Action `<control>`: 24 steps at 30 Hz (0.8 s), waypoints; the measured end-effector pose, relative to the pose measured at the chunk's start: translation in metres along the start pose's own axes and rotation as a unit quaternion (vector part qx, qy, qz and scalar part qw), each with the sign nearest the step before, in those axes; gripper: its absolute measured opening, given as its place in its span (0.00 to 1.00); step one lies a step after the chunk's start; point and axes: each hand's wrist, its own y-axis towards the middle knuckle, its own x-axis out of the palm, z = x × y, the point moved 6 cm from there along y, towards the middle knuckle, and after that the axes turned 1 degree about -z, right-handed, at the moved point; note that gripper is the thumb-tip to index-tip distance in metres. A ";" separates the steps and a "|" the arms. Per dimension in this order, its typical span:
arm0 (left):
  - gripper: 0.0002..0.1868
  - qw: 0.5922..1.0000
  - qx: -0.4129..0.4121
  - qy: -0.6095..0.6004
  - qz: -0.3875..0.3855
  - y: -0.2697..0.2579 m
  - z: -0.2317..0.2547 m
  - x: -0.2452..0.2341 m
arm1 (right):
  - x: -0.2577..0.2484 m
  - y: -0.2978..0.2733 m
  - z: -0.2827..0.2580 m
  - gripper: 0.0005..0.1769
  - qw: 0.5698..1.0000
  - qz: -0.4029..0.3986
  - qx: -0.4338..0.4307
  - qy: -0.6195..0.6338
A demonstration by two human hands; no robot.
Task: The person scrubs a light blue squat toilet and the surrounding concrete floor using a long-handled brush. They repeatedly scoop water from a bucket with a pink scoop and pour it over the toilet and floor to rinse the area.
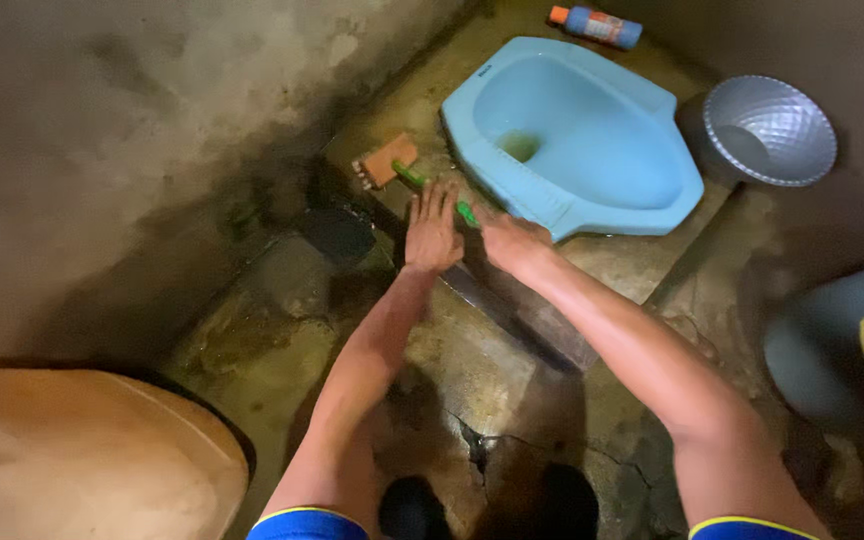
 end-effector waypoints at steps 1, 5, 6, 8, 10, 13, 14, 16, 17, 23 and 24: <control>0.56 1.000 -0.020 -0.010 -0.008 0.000 -0.010 -0.002 | 0.003 0.017 -0.006 0.34 1.000 0.007 -0.008 0.004; 0.61 0.997 -0.076 0.006 -0.027 0.009 -0.043 -0.018 | 0.020 0.089 -0.034 0.24 0.990 0.137 -0.034 -0.004; 0.60 0.997 -0.078 -0.004 -0.019 0.010 -0.045 -0.019 | 0.023 0.097 -0.033 0.25 0.985 0.167 -0.047 0.006; 0.59 0.997 -0.079 -0.022 -0.004 0.012 -0.049 -0.019 | 0.018 0.099 -0.033 0.28 0.970 0.229 -0.071 0.029; 0.54 0.998 -0.058 0.026 -0.018 0.015 -0.040 -0.007 | 0.023 0.087 -0.021 0.30 0.991 0.122 -0.041 -0.025; 0.44 0.996 -0.024 0.080 -0.006 0.010 -0.013 0.019 | 0.017 0.028 -0.002 0.39 0.998 0.043 -0.028 -0.037; 0.40 0.995 -0.012 0.096 0.004 0.007 -0.003 0.024 | 0.010 0.007 0.001 0.43 0.999 0.032 -0.030 -0.029; 0.37 0.990 0.015 0.141 -0.018 0.003 0.018 0.035 | -0.004 -0.024 0.007 0.39 1.000 0.010 0.015 -0.023; 0.36 0.986 0.027 0.163 -0.030 0.002 0.026 0.039 | -0.009 -0.034 0.009 0.37 0.999 -0.001 0.038 -0.020; 0.42 0.992 -0.027 0.125 -0.007 0.027 0.010 0.047 | -0.009 -0.002 0.011 0.38 0.999 0.041 0.018 0.008; 0.41 0.995 -0.044 0.087 -0.007 0.034 0.001 0.047 | -0.004 0.014 0.011 0.38 0.999 0.043 0.028 -0.003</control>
